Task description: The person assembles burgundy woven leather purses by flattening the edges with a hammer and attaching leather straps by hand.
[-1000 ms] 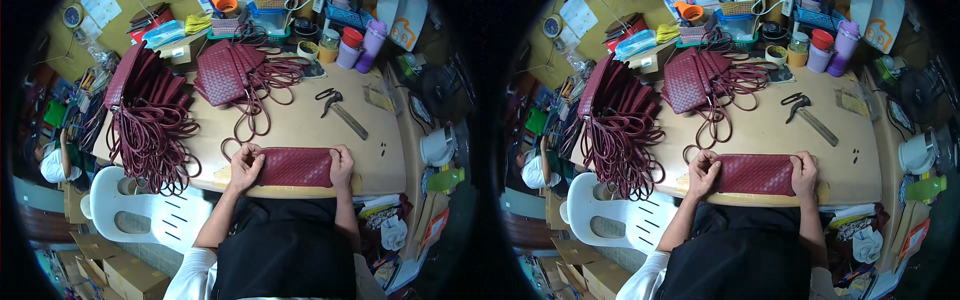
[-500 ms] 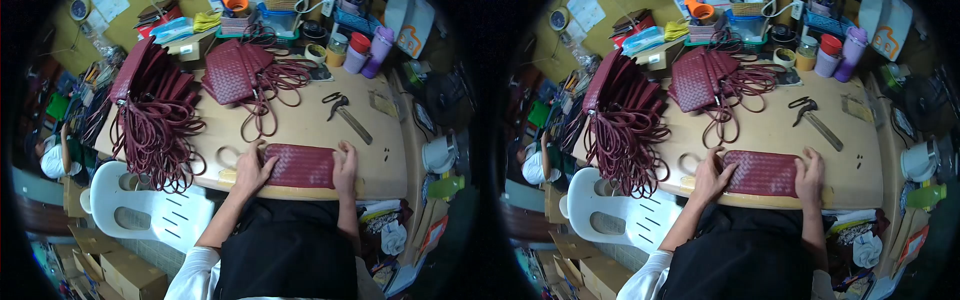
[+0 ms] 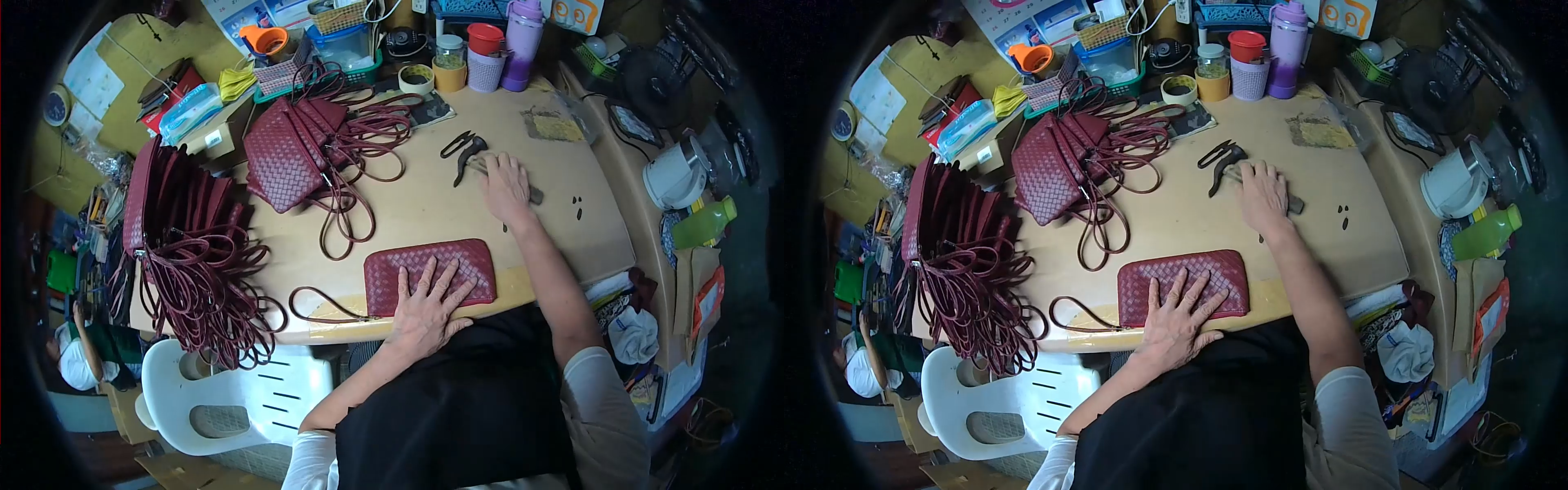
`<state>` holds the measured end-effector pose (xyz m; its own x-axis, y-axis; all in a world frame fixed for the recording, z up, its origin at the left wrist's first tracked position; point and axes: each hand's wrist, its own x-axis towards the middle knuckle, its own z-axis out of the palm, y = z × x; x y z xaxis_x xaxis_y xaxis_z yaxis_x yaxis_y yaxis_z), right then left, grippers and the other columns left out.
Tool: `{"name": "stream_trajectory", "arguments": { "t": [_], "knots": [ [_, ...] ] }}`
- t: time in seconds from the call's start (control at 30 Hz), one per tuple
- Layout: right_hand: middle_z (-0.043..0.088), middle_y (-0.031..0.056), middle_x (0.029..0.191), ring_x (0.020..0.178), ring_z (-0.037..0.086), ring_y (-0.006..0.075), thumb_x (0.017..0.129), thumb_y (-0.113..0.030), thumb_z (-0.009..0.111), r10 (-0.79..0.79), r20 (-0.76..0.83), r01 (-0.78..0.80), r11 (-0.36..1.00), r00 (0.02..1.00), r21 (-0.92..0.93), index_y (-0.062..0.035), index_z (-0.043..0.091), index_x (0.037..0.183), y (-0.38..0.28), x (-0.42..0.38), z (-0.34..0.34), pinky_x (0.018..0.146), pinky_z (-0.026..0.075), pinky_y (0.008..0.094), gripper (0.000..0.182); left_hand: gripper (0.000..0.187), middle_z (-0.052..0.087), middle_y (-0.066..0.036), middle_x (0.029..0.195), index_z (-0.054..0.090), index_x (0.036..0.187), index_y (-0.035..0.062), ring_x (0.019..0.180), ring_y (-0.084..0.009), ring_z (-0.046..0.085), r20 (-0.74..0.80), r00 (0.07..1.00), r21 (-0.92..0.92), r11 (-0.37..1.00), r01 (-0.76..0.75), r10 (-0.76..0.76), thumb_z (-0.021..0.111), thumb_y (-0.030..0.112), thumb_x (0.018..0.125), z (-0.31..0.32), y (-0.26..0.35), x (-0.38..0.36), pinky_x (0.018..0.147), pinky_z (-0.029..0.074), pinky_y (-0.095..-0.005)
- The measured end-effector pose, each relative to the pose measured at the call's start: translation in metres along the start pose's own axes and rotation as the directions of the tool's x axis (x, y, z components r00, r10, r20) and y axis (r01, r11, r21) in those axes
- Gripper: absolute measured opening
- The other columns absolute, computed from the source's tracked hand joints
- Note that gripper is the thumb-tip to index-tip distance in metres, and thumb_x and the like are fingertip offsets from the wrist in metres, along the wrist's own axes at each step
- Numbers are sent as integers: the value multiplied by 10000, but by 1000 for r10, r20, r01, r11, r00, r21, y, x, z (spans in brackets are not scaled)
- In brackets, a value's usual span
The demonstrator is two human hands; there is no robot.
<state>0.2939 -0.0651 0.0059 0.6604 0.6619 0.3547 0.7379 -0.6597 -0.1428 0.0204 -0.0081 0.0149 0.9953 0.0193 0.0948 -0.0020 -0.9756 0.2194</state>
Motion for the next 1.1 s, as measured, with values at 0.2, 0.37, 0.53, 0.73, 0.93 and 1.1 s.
{"name": "stream_trajectory", "arguments": {
  "t": [0.2, 0.37, 0.53, 0.73, 0.93, 1.1],
  "knots": [
    [578, 158, 886, 864, 607, 287, 965, -219, 526, 207, 541, -554, 551, 815, 624, -32, 492, 1206, 2, -1, -32, 761, 469, 409, 306, 744, 361, -116, 1475, 409, 1438, 249, 1391, -378, 272, 14, 997, 0, 998, 69, -69, 590, 605, 810, -2, 9, 8, 1078, 201, -665],
    [621, 184, 866, 858, 637, 340, 975, -201, 507, 50, 401, -345, 614, 915, 710, -6, 499, 1204, -5, -77, -78, 765, 496, 418, 300, 817, 347, -166, 1466, 403, 1439, 203, 1383, -414, 263, -17, 999, -58, 997, -43, 42, 619, 629, 776, 3, 3, 18, 1090, 204, -641],
    [643, 250, 908, 881, 634, 426, 970, -216, 512, 86, 148, -158, 787, 985, 596, 11, 497, 1180, -17, -88, -112, 791, 498, 467, 310, 832, 310, -154, 1494, 379, 1451, 207, 1398, -405, 238, 30, 999, -30, 999, -36, 37, 624, 625, 775, 1, 5, 19, 1094, 193, -640],
    [628, 285, 904, 910, 601, 464, 954, -308, 535, -138, 454, -3, 955, 880, 296, -24, 498, 1093, 0, -88, -129, 789, 448, 547, 318, 844, 320, -147, 1487, 375, 1449, 212, 1402, -380, 245, 17, 1000, -8, 1000, -23, 23, 649, 614, 759, 3, 6, 19, 1099, 189, -631],
    [634, 277, 870, 887, 608, 464, 950, -334, 533, 62, 486, -191, 957, 872, 220, -20, 519, 1042, -18, -89, -98, 772, 464, 543, 328, 796, 440, -132, 1357, 435, 1393, 149, 1292, -330, 380, -87, 996, -64, 997, -41, 36, 670, 573, 760, 2, 4, 16, 1075, 283, -516],
    [637, 276, 932, 910, 607, 463, 952, -356, 525, -33, 408, -104, 945, 912, 309, -31, 530, 1073, -30, -77, -99, 797, 464, 545, 347, 649, 528, -116, 1218, 538, 1283, 88, 1114, -298, 490, -207, 976, -132, 986, -97, 68, 684, 479, 786, 4, 1, 12, 966, 371, -434]
  ]
}}
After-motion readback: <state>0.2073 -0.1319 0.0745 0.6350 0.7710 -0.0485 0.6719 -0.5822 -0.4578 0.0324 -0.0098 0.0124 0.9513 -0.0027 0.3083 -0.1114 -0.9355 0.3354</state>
